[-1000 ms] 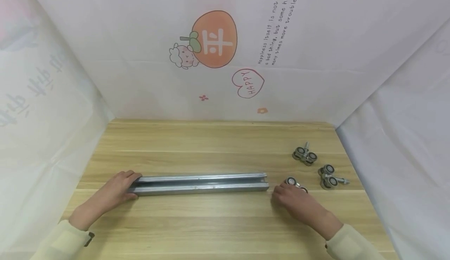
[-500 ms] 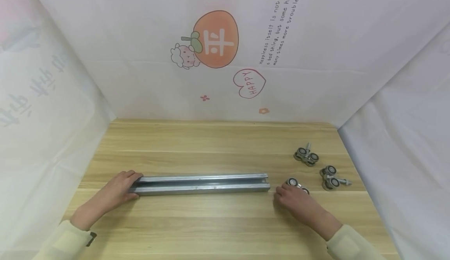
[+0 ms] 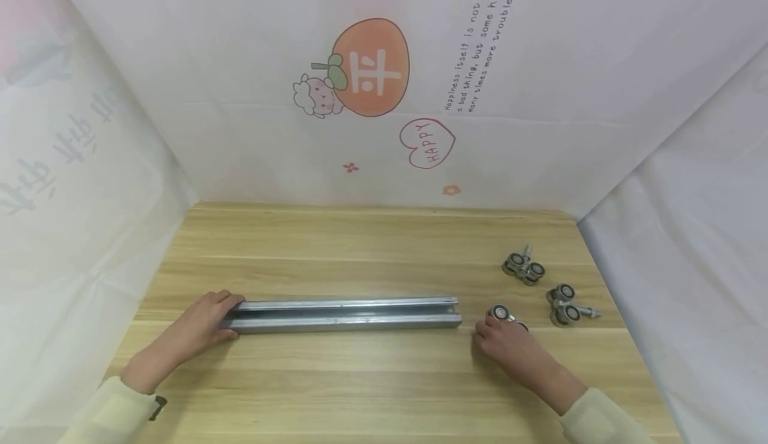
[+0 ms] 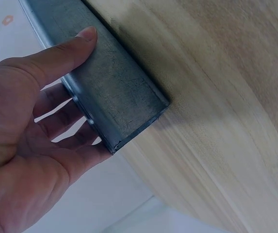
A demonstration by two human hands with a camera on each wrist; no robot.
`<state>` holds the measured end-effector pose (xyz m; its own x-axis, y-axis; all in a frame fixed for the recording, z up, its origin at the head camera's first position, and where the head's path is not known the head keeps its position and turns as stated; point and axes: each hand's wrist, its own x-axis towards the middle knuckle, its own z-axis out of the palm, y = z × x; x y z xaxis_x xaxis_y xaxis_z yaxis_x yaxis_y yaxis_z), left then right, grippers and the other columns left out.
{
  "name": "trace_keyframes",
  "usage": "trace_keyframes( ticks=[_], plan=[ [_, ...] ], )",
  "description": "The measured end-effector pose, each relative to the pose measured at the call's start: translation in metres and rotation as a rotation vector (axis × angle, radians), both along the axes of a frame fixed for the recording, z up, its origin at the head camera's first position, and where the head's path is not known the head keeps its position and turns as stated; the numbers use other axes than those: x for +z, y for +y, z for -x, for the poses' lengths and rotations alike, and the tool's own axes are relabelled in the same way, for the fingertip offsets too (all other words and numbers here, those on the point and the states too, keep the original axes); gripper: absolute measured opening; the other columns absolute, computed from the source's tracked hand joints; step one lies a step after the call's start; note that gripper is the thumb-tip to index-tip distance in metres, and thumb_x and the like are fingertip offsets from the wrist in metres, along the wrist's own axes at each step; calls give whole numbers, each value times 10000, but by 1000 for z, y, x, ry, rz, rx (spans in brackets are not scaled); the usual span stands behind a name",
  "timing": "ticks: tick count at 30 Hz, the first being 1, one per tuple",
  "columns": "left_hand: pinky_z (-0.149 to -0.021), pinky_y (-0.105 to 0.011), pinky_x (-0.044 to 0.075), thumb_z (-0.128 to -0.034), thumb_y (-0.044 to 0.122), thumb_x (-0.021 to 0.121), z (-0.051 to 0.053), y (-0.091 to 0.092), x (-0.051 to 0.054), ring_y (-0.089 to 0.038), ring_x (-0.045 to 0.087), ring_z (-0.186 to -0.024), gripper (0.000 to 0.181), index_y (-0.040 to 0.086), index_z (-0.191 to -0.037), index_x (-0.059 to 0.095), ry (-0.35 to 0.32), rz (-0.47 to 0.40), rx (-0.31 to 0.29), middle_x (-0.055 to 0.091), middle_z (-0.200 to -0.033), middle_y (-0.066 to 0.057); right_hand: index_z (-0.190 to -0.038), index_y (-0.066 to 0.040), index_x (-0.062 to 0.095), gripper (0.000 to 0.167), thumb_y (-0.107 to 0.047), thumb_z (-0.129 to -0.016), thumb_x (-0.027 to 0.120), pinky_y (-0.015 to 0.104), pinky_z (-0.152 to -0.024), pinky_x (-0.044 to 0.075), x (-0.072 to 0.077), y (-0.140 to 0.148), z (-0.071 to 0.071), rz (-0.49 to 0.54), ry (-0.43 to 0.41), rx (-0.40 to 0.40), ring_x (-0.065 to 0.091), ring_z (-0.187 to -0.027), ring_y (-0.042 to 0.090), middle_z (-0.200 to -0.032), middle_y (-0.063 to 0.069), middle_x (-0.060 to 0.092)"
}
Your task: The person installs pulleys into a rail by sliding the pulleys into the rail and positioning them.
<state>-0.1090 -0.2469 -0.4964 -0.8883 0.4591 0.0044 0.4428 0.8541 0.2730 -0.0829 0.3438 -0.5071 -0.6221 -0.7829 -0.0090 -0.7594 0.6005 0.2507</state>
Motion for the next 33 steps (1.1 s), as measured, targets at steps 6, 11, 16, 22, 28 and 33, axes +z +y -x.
trace_keyframes(
  ticks=[6,11,16,22,28,33],
  plan=[
    [-902,-519,586,-745,96,956,-1,0,1,-346,665,-1003,606,-65,-1251,665,1,-3,6,695,-1114,-175,-941,-24,738,334,71,-674,914,345,-612,608,0,3,-1,-20,30,7,656,-820,238,-947,95,655],
    [-899,-520,587,-737,96,961,-1,0,0,-345,665,-1000,610,-62,-1248,667,7,-5,7,694,-1108,-171,-928,-36,744,342,73,-655,919,327,-649,618,-4,7,-1,-1,34,0,672,-827,233,-939,90,699],
    [-892,-513,590,-733,90,962,-1,0,-2,-346,664,-995,607,-63,-1240,666,13,-12,6,695,-1107,-174,-965,-53,750,380,100,-652,901,350,-710,639,-3,9,-2,76,12,-25,719,-878,250,-993,97,750],
    [-881,-502,592,-729,78,961,-2,1,-3,-338,664,-986,604,-61,-1237,665,19,-16,8,697,-1096,-168,-1004,-73,763,440,161,-640,844,393,-751,649,-3,12,-6,213,-5,-64,742,-893,259,-1022,94,767],
    [-889,-506,590,-730,73,958,-2,1,-3,-340,663,-990,600,-62,-1237,666,24,-19,16,698,-1104,-175,-1041,-56,766,407,120,-676,809,392,-746,655,-2,14,-8,350,1,-93,748,-863,240,-1027,100,765],
    [-891,-507,591,-722,70,962,-2,1,-2,-345,664,-992,602,-61,-1232,670,29,-21,22,701,-1106,-179,-1064,-43,766,424,65,-666,861,389,-760,656,1,16,-7,412,-10,-111,761,-882,250,-1067,126,774]
  ],
)
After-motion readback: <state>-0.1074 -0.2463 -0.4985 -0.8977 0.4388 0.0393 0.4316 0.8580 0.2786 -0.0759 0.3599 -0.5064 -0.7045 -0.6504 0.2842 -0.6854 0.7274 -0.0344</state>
